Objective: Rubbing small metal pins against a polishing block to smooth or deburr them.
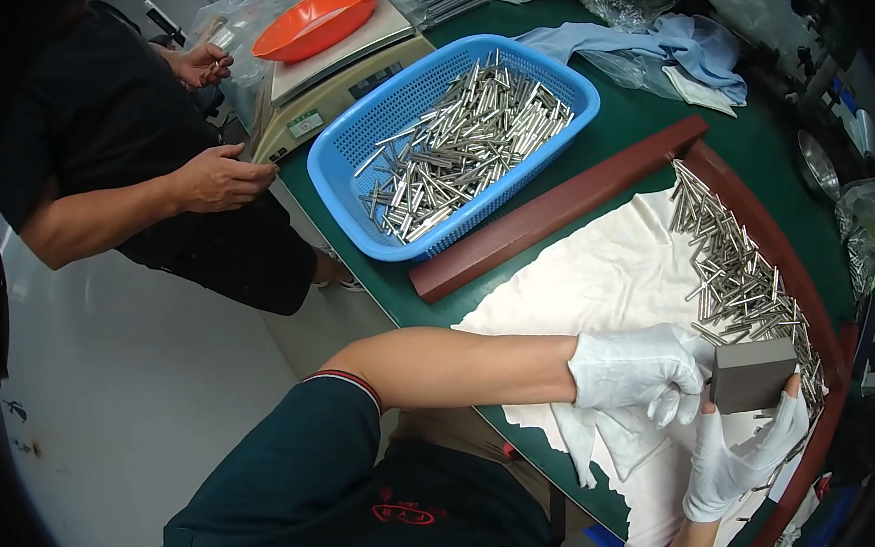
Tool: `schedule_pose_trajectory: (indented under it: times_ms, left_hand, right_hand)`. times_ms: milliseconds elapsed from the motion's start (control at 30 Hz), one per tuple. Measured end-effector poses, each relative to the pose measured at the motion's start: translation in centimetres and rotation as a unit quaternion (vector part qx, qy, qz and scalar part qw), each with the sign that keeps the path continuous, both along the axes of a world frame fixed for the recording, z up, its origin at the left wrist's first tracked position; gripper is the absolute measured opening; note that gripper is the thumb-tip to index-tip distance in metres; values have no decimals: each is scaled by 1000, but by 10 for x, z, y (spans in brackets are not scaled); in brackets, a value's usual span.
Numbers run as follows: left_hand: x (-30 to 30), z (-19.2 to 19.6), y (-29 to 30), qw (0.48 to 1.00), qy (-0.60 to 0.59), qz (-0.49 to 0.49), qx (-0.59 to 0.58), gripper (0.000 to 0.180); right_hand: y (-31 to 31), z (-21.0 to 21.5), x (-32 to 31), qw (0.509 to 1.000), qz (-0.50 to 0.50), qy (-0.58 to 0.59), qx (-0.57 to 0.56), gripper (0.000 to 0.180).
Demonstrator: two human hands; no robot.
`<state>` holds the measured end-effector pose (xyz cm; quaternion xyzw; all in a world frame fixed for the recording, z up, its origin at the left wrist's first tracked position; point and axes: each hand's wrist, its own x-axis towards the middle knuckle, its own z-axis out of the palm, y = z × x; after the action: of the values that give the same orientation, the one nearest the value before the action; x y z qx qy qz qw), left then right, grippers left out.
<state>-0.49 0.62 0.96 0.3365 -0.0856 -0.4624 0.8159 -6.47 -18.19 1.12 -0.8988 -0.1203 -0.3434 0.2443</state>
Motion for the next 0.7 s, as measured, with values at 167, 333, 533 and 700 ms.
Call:
schedule_pose_trajectory:
  times_ms: [167,333,533,700]
  left_hand:
    - [2,-8,-4,999,3,10,-36,28]
    - [7,-10,-1,998,-28,10,-51,27]
    - [0,-11,-5,1000,6,8,-2,27]
    - [1,-8,-3,1000,-11,-7,4,31]
  right_hand:
    - [-1,1,0,999,-14,-1,-49,81]
    - [-4,-2,-1,999,-15,-9,-34,83]
    - [5,-1,2,999,9,-26,-35,83]
    - [-1,-6,-1,999,-25,-7,-25,78]
